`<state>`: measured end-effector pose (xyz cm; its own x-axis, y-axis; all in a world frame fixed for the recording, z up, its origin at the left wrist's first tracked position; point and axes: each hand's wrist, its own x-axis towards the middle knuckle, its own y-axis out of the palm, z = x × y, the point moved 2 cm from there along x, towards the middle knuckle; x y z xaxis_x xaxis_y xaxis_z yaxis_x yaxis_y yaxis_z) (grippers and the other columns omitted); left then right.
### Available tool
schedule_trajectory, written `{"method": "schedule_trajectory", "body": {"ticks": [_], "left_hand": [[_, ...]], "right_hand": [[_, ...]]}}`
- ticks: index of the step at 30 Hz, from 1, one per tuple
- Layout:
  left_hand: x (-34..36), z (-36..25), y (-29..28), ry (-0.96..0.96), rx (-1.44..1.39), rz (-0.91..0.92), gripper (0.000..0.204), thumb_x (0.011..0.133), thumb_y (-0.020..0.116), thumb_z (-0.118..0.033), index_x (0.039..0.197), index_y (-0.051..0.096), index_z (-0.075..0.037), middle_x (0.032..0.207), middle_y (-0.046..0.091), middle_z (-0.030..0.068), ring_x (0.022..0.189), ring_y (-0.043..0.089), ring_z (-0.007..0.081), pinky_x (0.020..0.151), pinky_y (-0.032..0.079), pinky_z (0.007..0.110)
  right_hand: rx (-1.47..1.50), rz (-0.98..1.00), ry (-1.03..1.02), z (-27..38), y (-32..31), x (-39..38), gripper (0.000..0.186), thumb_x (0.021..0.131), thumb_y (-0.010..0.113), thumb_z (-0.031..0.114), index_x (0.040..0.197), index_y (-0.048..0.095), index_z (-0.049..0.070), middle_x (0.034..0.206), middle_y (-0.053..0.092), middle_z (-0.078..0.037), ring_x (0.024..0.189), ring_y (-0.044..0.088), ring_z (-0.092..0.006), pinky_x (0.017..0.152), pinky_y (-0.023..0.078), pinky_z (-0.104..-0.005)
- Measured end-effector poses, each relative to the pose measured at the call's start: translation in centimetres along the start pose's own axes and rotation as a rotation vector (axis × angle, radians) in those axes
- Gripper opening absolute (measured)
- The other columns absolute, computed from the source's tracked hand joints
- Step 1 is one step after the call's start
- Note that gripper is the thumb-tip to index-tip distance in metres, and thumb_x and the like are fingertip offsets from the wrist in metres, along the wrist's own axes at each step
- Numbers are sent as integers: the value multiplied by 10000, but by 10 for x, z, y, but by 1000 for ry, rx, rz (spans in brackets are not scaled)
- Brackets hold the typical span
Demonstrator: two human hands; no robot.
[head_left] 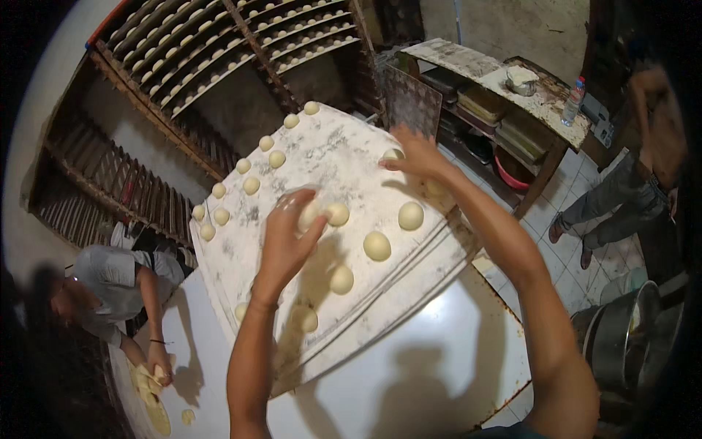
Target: The person works with other bakery staff at a large table to shape dough balls into decorative patterns and place them onto wooden boards.
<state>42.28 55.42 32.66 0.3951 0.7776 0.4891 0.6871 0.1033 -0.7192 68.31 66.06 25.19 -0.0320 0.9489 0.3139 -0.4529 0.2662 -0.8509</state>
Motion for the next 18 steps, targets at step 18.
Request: {"method": "schedule_trajectory", "body": {"ticks": [18], "left_hand": [[-373,-76,-90,-635,-324,-226,344,881,595,-204,1177,527,-42,1194,542,132,1110,520,262,964,401,353]], "right_hand": [[864,524,421,79,34,-474,210,891,583,161,1000,594,-19,969,592,-88,881,564,-175,808,460,-315]]}}
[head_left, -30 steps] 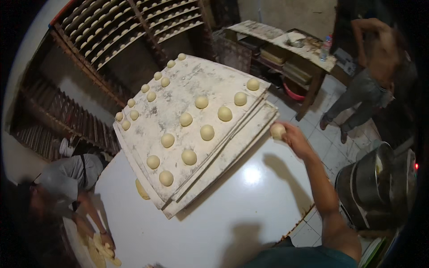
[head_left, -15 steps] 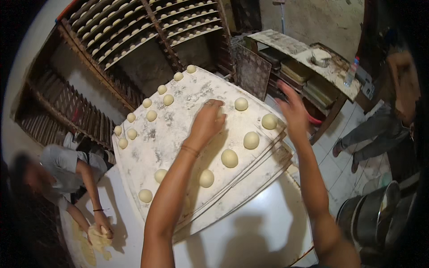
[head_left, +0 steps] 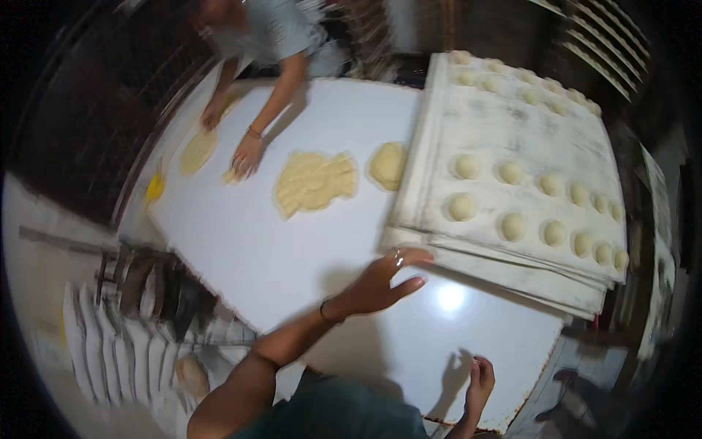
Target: The person works with other bakery staff at a large table to shape dough balls into decorative patterns and place them onto wooden boards.
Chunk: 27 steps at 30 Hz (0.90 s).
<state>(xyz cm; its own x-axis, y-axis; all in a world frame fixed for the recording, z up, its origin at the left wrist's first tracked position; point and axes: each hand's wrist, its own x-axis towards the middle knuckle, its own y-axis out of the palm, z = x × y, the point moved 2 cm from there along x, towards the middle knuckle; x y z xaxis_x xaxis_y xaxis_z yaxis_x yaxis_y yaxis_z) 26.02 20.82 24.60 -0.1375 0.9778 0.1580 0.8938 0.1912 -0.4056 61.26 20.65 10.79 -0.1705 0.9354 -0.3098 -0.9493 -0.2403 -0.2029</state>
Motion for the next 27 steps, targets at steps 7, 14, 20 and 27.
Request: {"method": "schedule_trajectory", "body": {"ticks": [7,14,20,27], "left_hand": [[-310,159,-41,-938,-338,-191,334,889,600,-240,1135,563,-18,1072,601,104,1004,584,192,865,468,320],[-295,201,-205,-583,-241,-491,266,897,585,-141,1128,553,-12,1007,601,89,956,573,172,861,446,287],[-284,235,-257,-645,-508,-670,226,936,541,-178,1080,575,-6,1050,585,55,990,532,122,877,430,261],[-154,309,-249,-172,332,-517,215,856,546,-57,1050,575,31,1011,616,142,958,575,271,861,448,339]], "right_hand": [[-351,727,-259,79,208,18,296,849,635,190,1053,590,-20,958,638,-127,874,614,-229,784,481,-312],[-158,617,146,48,506,64,306,865,591,267,1037,610,14,869,608,-38,745,535,-117,679,450,-253],[-211,-85,132,34,650,133,677,651,726,348,1168,473,-9,1141,443,-275,1039,439,-432,867,414,-455],[-161,196,-146,47,589,75,334,673,702,168,870,475,24,789,545,-104,719,531,-201,674,466,-340]]}}
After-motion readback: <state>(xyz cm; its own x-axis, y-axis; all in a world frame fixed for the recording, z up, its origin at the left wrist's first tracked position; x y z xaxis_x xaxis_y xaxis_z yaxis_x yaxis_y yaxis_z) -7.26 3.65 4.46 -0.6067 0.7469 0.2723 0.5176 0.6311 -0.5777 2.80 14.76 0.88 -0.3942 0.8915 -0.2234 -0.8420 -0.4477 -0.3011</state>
